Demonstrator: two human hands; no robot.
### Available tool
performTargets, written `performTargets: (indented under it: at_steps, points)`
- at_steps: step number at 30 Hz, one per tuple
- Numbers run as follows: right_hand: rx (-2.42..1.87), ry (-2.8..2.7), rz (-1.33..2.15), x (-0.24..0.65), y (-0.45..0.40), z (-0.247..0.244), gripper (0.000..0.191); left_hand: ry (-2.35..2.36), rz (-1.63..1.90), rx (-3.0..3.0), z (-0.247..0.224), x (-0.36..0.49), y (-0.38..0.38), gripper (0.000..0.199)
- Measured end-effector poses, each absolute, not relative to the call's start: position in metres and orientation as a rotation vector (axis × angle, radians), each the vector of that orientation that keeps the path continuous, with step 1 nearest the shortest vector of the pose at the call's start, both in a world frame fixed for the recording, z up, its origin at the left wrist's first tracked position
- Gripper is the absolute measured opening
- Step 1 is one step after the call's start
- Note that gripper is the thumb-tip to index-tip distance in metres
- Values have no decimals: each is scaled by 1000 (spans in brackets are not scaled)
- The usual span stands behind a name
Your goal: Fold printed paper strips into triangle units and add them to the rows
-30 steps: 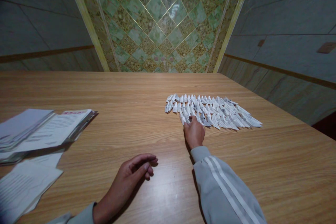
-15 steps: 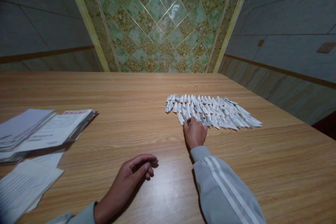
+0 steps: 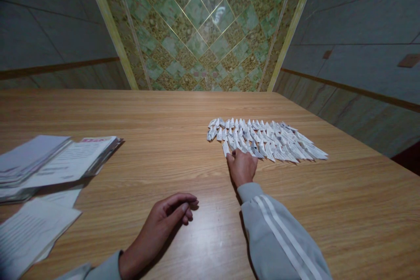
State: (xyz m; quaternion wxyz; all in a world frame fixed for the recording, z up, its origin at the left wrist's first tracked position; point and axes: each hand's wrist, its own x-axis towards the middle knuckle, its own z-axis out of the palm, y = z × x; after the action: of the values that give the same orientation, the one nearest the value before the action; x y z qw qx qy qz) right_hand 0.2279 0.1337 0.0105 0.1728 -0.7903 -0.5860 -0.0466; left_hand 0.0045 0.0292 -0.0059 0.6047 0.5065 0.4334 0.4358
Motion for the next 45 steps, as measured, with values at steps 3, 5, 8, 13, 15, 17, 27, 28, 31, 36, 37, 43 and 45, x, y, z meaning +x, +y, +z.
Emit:
performTargets:
  at_steps: [3,5,8,13,15,17,27,28,31,36,37,43,45]
  points:
    - [-2245,-1678,-131,226,134,10,24,1009,1006,1188,-6,4,29,23]
    - [-2249,-1680,-140,226,135,10,23,1004,1008,1190,-6,4,29,23]
    - [-2243,-1696,-173,226,136,9,24,998,1013,1188,-6,4,30,22]
    - [-2215,-1764,-292,228,140,15,22,1000,1013,1195,-6,4,29,22]
    - [-2193,-1798,-338,228,141,17,21,999,1010,1193,-6,4,29,22]
    - [-2175,-1822,-376,228,142,19,20,996,1014,1188,-6,4,29,22]
    - [-2091,-1863,-489,227,145,20,18,1006,1006,1185,-4,5,28,21]
    - [-2077,-1876,-490,226,145,19,17,1006,1006,1188,-5,4,28,21]
    - [-2047,-1902,-487,226,145,17,16,1003,1006,1193,-6,4,28,21]
    - [-2083,-1855,-475,228,146,13,17,1003,1009,1193,-7,4,29,21]
    - [-2092,-1843,-473,229,146,13,16,1002,1010,1190,-7,4,29,21]
    - [-2113,-1821,-456,227,144,15,17,998,1014,1176,-4,5,28,20]
    - [-2112,-1820,-445,226,143,16,18,999,1012,1179,-4,5,28,20]
